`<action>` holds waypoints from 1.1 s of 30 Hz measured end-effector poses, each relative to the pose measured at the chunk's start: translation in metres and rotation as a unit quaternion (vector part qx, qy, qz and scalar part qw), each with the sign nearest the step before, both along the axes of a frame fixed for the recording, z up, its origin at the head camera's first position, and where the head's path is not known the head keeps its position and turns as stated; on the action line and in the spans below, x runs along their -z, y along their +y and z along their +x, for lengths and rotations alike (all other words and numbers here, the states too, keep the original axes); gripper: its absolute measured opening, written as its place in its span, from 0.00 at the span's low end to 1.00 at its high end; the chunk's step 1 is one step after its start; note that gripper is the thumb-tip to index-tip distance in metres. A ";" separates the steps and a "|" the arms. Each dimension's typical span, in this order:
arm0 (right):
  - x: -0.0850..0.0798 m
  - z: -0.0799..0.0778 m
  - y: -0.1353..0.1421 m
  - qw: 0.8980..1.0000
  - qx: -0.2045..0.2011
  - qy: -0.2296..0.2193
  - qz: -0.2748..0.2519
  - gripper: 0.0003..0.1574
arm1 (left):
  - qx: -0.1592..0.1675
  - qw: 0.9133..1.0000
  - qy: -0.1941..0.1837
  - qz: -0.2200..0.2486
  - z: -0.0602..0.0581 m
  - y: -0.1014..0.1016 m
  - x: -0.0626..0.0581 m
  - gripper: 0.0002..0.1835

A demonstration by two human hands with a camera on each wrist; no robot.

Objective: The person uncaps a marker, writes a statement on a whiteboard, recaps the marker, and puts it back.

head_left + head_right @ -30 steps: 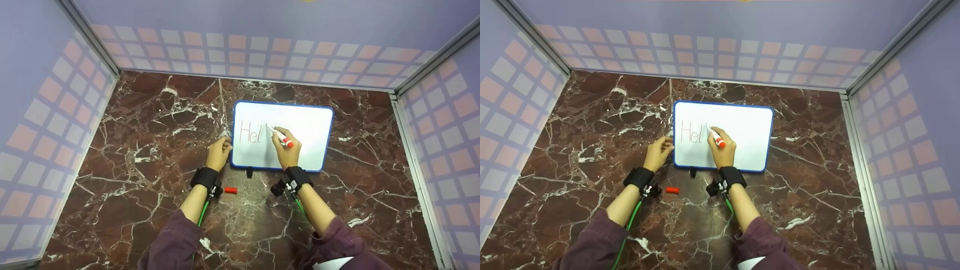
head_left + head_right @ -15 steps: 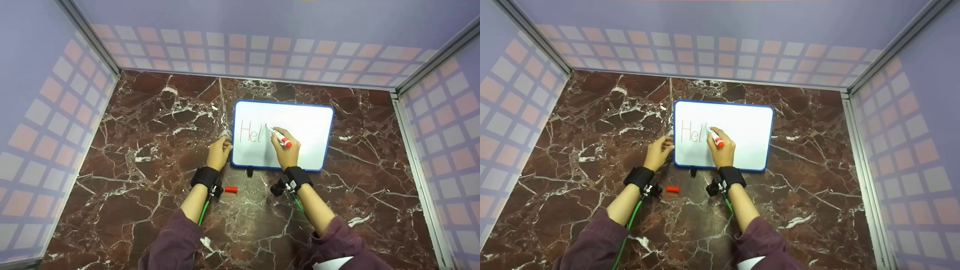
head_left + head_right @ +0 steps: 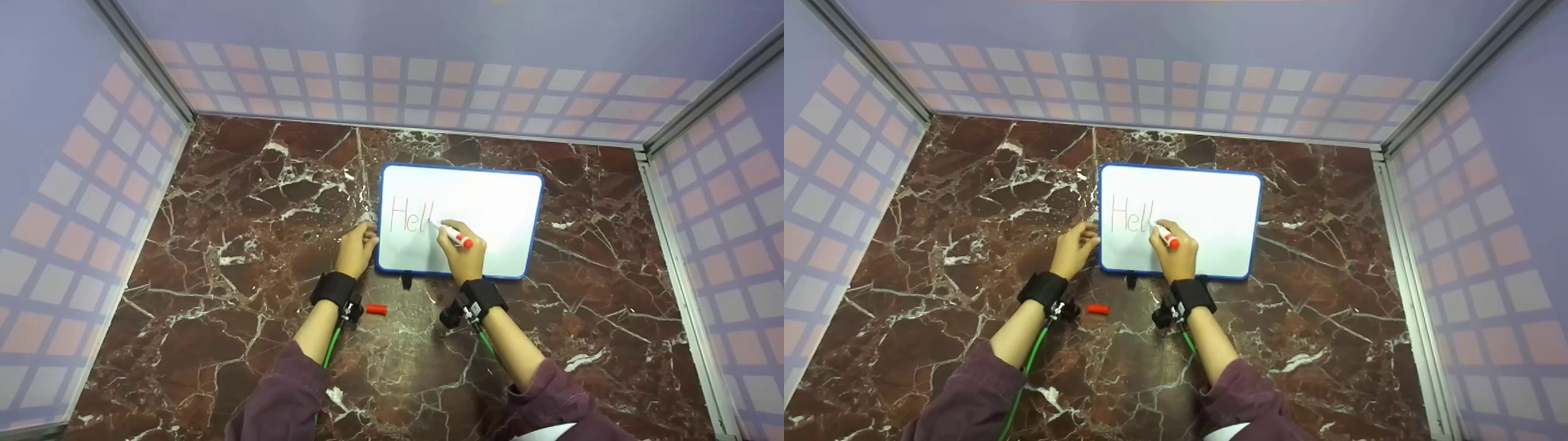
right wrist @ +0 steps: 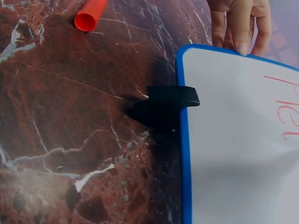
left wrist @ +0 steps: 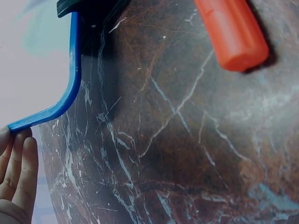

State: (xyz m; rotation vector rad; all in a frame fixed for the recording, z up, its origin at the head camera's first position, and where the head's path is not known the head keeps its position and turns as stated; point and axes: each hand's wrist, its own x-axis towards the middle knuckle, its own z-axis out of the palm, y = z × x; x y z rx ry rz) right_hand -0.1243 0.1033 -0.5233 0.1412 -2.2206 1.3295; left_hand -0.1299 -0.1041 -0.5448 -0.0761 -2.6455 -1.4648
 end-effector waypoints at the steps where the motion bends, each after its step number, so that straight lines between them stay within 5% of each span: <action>1: 0.000 0.001 0.000 1.000 0.000 0.003 0.005 0.08 | 0.000 1.000 0.000 0.001 0.000 0.000 0.000 0.11; 17: 0.006 0.010 0.001 0.999 0.011 -0.021 0.036 0.07 | -0.004 1.000 -0.009 0.007 0.000 0.000 -0.001 0.12; 33: 0.007 0.011 0.003 0.999 0.018 -0.032 -0.002 0.07 | -0.004 1.000 -0.001 0.002 0.000 0.000 0.001 0.11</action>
